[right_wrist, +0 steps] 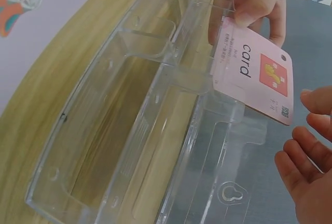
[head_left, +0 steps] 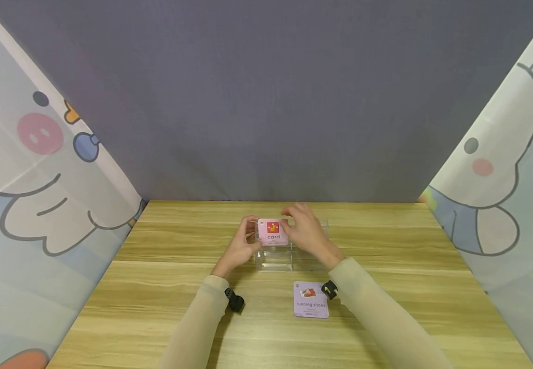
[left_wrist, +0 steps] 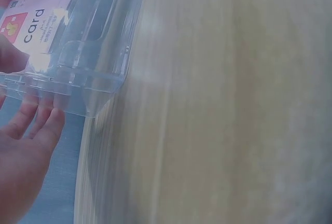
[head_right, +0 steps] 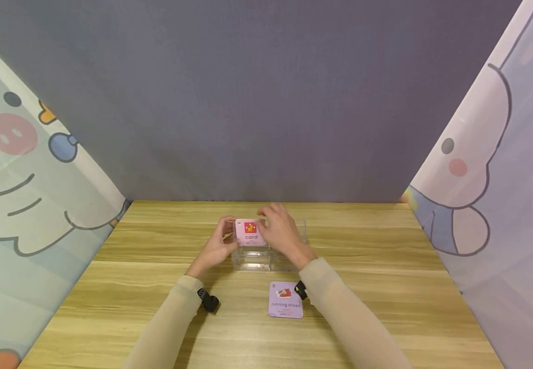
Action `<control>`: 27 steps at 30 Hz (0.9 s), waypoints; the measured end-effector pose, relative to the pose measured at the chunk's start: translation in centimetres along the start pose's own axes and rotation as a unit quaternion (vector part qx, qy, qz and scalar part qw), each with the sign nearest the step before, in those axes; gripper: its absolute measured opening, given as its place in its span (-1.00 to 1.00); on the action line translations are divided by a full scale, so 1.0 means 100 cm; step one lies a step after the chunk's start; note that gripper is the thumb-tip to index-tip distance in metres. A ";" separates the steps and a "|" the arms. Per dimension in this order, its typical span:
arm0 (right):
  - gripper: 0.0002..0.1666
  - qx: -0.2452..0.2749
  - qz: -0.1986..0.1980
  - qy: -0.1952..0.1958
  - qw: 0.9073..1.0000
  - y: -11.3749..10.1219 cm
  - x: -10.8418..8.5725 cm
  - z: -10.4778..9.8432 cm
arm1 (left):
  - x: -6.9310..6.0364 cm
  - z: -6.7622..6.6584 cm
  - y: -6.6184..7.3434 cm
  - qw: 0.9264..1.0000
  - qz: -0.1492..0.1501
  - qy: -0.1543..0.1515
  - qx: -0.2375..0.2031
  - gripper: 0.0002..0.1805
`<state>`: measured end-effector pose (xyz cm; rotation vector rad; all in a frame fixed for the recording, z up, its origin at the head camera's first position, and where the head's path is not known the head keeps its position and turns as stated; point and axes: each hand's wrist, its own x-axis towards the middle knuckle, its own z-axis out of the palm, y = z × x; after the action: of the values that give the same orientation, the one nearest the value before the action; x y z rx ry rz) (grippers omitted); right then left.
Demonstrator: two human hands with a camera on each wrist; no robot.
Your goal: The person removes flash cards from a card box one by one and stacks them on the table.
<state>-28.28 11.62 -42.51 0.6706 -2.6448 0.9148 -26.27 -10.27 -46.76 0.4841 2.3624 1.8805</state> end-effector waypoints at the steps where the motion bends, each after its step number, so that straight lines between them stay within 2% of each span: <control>1: -0.71 -0.002 -0.001 -0.005 1.000 0.000 0.000 0.001 | 0.000 0.000 0.000 1.000 -0.001 0.000 0.000 -0.27; 8: -0.71 -0.014 -0.007 -0.033 0.999 -0.002 0.002 0.004 | -0.001 0.000 0.000 1.000 -0.001 0.005 -0.001 -0.29; 15: -0.71 -0.042 -0.026 -0.040 0.998 0.000 0.001 0.007 | -0.001 0.002 -0.001 1.000 0.002 0.013 0.002 -0.29; 27: -0.66 -0.054 -0.027 -0.047 0.997 0.000 0.000 0.007 | 0.001 0.002 -0.004 1.000 -0.003 0.008 0.003 -0.28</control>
<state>-28.37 11.18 -43.11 0.7727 -2.7196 0.7371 -26.37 -10.18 -47.20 0.4645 2.3777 1.8822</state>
